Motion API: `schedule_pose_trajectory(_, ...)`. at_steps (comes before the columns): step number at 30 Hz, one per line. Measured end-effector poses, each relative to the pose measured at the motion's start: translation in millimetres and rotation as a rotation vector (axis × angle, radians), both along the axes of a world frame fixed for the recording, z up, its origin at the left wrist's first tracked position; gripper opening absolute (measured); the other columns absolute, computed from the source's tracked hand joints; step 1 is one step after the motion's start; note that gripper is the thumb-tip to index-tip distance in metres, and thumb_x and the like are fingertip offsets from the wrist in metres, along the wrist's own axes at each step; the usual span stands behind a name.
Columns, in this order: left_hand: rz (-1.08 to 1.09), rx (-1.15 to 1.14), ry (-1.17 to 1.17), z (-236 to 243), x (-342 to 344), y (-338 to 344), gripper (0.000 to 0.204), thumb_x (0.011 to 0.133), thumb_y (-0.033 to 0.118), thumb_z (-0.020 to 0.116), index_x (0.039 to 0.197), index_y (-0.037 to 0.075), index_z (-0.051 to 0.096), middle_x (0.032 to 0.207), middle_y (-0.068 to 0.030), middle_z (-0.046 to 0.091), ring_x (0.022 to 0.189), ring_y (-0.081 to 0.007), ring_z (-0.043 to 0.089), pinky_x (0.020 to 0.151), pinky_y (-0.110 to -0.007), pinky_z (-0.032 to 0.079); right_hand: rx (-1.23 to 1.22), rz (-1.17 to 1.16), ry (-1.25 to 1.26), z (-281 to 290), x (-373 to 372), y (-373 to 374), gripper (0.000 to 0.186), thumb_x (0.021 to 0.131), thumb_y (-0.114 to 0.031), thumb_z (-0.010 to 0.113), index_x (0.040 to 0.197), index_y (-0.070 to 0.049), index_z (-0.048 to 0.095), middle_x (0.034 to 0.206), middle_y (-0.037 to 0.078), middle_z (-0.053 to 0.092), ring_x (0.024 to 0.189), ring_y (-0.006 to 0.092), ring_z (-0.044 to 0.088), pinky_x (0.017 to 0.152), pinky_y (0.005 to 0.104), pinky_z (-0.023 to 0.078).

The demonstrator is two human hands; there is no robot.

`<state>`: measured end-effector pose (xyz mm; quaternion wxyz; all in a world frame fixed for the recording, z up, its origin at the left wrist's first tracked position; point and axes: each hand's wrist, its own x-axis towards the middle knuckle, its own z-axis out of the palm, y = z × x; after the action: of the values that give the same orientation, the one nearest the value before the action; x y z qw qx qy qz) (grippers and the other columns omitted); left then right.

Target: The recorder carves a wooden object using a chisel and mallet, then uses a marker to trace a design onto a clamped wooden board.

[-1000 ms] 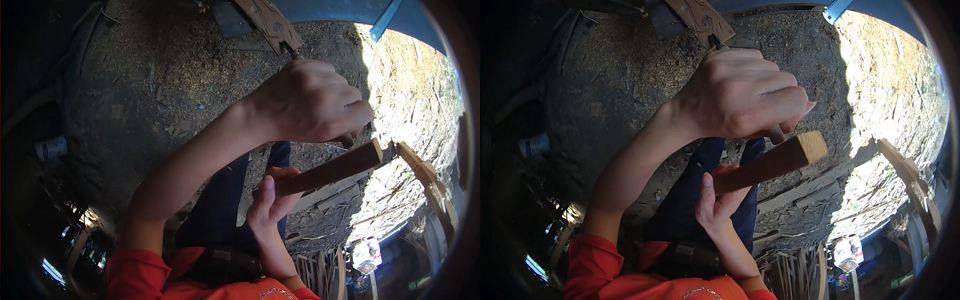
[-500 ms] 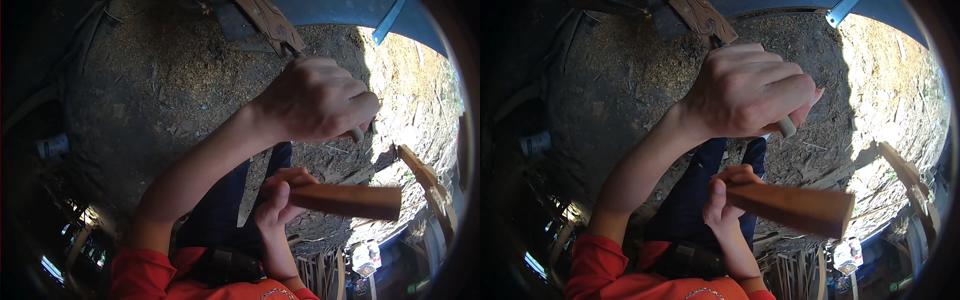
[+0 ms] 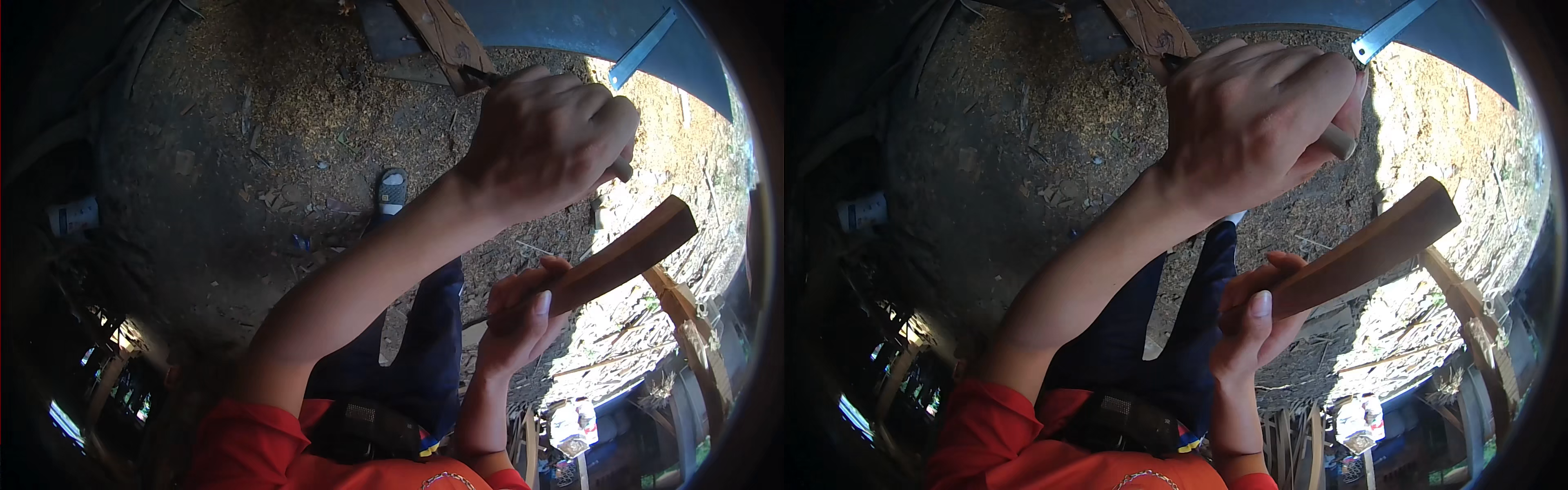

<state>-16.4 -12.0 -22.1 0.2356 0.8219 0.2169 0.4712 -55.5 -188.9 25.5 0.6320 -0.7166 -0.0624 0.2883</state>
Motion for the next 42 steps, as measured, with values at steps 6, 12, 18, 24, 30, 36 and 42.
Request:
schedule_pose_trajectory(6, 0.186, -0.018, -0.059, 1, 19, 6, 0.025, 0.067, 0.014, 0.077, 0.074, 0.017, 0.053, 0.059, 0.0034, 0.054, 0.052, -0.0145, 0.057, 0.050, -0.031, 0.040, 0.217, 0.033, 0.118, 20, 49, 7, 0.049, 0.092, -0.039, 0.060, 0.120, -0.002, 0.046, 0.069, 0.004, 0.047, 0.053, 0.0096, 0.041, 0.048, 0.0242, 0.037)
schedule_pose_trajectory(12, 0.315, -0.024, -0.053, 0, 28, 7, 0.024, 0.067, 0.009, 0.074, 0.075, 0.015, 0.053, 0.060, 0.0013, 0.054, 0.053, -0.0169, 0.057, 0.051, -0.032, 0.042, 0.136, 0.067, 0.112, 28, 68, 8, 0.047, 0.093, -0.042, 0.056, 0.113, -0.001, 0.045, 0.071, 0.004, 0.051, 0.053, 0.0069, 0.040, 0.048, 0.0220, 0.032)
schedule_pose_trajectory(18, 0.422, -0.048, -0.015, 2, 37, 11, 0.027, 0.063, 0.009, 0.077, 0.076, 0.014, 0.054, 0.061, 0.0008, 0.056, 0.055, -0.0170, 0.060, 0.054, -0.032, 0.044, 0.056, 0.143, 0.035, 23, 85, 15, 0.037, 0.098, -0.038, 0.048, 0.107, -0.002, 0.043, 0.068, 0.005, 0.046, 0.053, 0.0095, 0.039, 0.049, 0.0237, 0.034)
schedule_pose_trajectory(24, 0.477, -0.147, 0.058, 3, 42, 9, 0.034, 0.059, 0.010, 0.081, 0.081, 0.013, 0.055, 0.070, -0.0011, 0.060, 0.066, -0.0208, 0.063, 0.063, -0.035, 0.047, 0.036, 0.227, 0.070, 23, 104, 20, 0.037, 0.099, -0.040, 0.045, 0.100, -0.003, 0.044, 0.070, 0.005, 0.045, 0.056, 0.0100, 0.040, 0.050, 0.0245, 0.031)
schedule_pose_trajectory(30, 0.585, -0.018, 0.006, -3, 50, 15, 0.017, 0.077, 0.016, 0.065, 0.068, 0.011, 0.052, 0.058, -0.0023, 0.053, 0.056, -0.0164, 0.055, 0.056, -0.034, 0.040, 0.179, 0.265, 0.200, 19, 120, 22, 0.022, 0.102, -0.026, 0.043, 0.102, -0.004, 0.047, 0.069, 0.001, 0.036, 0.055, 0.0083, 0.030, 0.051, 0.0256, 0.025)
schedule_pose_trajectory(36, 0.658, -0.016, 0.064, -5, 53, 14, 0.017, 0.078, 0.018, 0.066, 0.070, 0.011, 0.053, 0.061, -0.0026, 0.056, 0.057, -0.0160, 0.057, 0.059, -0.034, 0.042, 0.121, 0.384, 0.174, 23, 118, 29, 0.027, 0.101, -0.031, 0.042, 0.098, -0.005, 0.048, 0.067, 0.001, 0.037, 0.053, 0.0075, 0.028, 0.048, 0.0242, 0.024)
schedule_pose_trajectory(42, 0.635, -0.014, -0.027, -6, 51, 19, 0.016, 0.080, 0.017, 0.066, 0.070, 0.012, 0.055, 0.055, -0.0011, 0.054, 0.051, -0.0150, 0.055, 0.052, -0.034, 0.041, 0.051, 0.259, 0.094, 26, 108, 30, 0.035, 0.099, -0.037, 0.043, 0.097, -0.003, 0.048, 0.060, 0.000, 0.035, 0.049, 0.0069, 0.025, 0.045, 0.0232, 0.021)
